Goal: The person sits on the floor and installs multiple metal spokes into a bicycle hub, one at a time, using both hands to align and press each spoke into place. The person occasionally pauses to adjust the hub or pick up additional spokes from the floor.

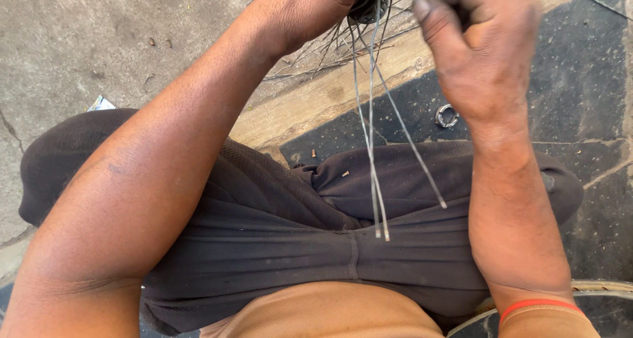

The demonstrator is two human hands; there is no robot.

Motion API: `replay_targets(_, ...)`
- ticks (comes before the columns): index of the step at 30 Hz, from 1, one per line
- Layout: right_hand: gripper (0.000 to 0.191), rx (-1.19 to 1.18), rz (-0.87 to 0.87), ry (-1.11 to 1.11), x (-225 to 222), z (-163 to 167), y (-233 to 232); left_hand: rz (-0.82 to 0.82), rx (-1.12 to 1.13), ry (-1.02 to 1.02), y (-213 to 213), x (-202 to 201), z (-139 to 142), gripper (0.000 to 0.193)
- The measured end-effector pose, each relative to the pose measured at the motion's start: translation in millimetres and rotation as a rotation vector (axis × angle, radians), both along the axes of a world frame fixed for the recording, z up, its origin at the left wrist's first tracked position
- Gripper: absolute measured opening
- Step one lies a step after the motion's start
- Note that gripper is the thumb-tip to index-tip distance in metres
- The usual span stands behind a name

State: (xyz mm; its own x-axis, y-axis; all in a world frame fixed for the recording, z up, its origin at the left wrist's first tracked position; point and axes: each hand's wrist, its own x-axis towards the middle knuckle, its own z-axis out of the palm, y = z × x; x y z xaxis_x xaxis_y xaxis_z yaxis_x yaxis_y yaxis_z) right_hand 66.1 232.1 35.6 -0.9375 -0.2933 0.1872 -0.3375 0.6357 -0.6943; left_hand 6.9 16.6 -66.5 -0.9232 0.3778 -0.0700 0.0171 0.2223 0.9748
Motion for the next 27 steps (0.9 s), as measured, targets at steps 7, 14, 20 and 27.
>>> replay_targets(7, 0.011, -0.011, 0.142, 0.11, -3, -29, -20, -0.011, 0.073, 0.015, -1, 0, -4, 0.05)
replay_targets(14, 0.009, -0.021, 0.057, 0.19, 1, -54, -23, -0.043, 0.122, 0.02, 6, 5, 7, 0.052)
replay_targets(20, 0.016, -0.189, 0.043, 0.303, -2, -58, -12, -0.027, 0.091, 0.061, 5, 2, 12, 0.052)
replay_targets(27, 0.013, -0.136, -0.071, 0.313, 17, 7, 27, -0.135, 0.024, 0.071, 15, 8, 30, 0.06)
